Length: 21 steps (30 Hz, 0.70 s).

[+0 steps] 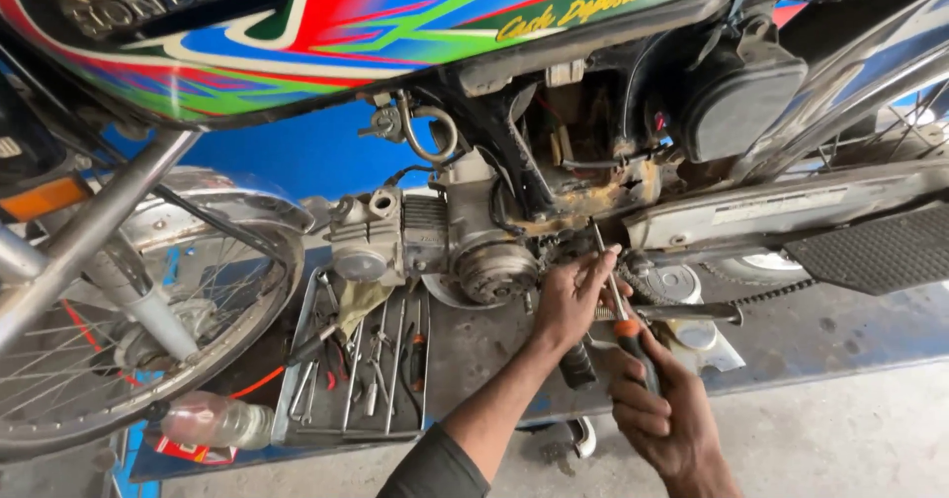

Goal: The person uses a screwdriver to loosen and remove a bolt from the motorcycle's engine area. They then use a red air hose to blow air into the engine compartment to clear debris.

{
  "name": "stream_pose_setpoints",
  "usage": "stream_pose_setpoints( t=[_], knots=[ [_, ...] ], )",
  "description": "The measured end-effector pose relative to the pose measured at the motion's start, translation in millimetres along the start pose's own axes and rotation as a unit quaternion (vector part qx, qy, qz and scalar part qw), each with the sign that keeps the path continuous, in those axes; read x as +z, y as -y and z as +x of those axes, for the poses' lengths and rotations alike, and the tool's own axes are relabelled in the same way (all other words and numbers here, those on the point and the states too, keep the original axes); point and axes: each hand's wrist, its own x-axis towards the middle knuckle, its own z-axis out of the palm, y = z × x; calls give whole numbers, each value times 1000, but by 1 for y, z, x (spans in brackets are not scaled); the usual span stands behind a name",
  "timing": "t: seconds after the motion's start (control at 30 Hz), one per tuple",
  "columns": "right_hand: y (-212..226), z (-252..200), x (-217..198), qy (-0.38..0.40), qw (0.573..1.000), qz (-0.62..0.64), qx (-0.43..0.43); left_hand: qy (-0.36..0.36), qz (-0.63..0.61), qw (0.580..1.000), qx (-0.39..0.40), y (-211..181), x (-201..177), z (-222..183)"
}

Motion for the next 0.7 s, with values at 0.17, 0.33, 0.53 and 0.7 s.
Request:
stream_pose_setpoints(
  t=[0.17,0.33,0.53,0.7],
  knots=[
    [-28,-3,45,-129,960,-234,-79,-84,50,995,23,2,0,-10],
    [-41,-7,67,-266,824,-482,-134,-134,94,986,8,15,-2,-12],
    [-38,-11,57,-265,227,-923,-162,-91,154,984,14,14,-4,-11],
    [-27,-13,44,-256,138,-935,-201,-90,177,980,-11,13,1,-11]
  ],
)
